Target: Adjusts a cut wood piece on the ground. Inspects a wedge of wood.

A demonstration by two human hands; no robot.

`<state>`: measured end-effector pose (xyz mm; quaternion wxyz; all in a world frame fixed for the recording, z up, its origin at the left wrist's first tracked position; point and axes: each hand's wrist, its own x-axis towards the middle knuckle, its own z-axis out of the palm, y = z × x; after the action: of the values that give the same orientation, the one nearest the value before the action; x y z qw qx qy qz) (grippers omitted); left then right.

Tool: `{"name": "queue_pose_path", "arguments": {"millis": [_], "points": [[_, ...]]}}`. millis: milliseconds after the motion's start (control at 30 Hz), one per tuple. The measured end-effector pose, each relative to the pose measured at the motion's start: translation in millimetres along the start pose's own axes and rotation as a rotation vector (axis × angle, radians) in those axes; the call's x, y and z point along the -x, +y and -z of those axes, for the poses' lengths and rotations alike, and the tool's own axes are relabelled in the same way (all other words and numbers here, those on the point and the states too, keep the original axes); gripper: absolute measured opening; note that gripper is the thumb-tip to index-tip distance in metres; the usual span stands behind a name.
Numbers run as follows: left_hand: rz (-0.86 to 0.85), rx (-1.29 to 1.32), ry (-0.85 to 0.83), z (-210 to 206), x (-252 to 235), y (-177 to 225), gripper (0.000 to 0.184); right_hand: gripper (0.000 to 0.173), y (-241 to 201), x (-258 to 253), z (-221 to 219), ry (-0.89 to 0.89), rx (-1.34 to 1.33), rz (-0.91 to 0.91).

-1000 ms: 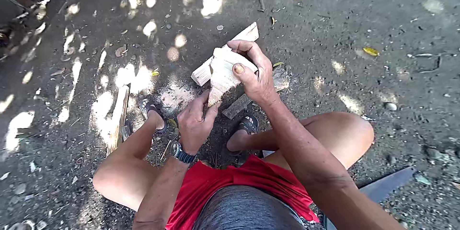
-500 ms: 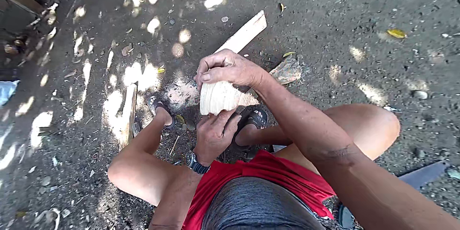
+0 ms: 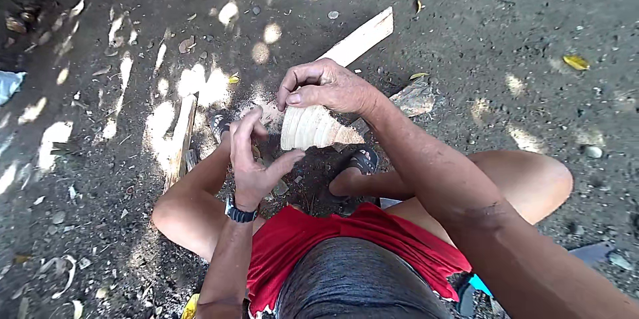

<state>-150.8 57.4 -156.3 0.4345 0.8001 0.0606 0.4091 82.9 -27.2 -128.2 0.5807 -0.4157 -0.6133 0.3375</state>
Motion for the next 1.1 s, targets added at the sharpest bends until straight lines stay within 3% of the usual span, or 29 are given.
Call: {"name": "queue_pose_path", "arguments": {"millis": [67, 200, 300, 500, 600, 667, 833, 967, 1100], "points": [[0.038, -0.008, -0.124, 5, -13, 3, 0.102, 0.021, 0, 3, -2, 0.03, -0.009, -0.001], [0.078, 0.058, -0.312, 6, -31, 10, 0.101, 0.043, -5, 10, 2, 0.101, 0.09, -0.065], [0.077, 0.091, -0.397, 0, -38, 14, 0.101, 0.048, -6, 16, 5, 0.118, 0.093, -0.073], [0.039, -0.002, -0.279, -28, -14, 18, 0.107, 0.046, -10, 25, -8, 0.214, 0.167, -0.092], [0.065, -0.042, -0.188, -41, 12, 23, 0.105, 0.051, -5, 30, -15, 0.171, 0.152, -0.055], [0.081, -0.067, -0.213, -40, 27, 28, 0.104, 0.047, -1, 40, -6, 0.271, 0.091, -0.085], [0.078, -0.088, -0.251, -38, 58, 35, 0.1, 0.041, 32, 101, 28, 0.773, -0.042, -0.289], [0.029, -0.106, -0.252, -42, 73, 34, 0.101, 0.039, 61, 153, 19, 0.821, -0.084, -0.511], [0.027, -0.106, -0.244, -48, 70, 35, 0.101, 0.035, 82, 168, 12, 0.814, -0.149, -0.661]]}}
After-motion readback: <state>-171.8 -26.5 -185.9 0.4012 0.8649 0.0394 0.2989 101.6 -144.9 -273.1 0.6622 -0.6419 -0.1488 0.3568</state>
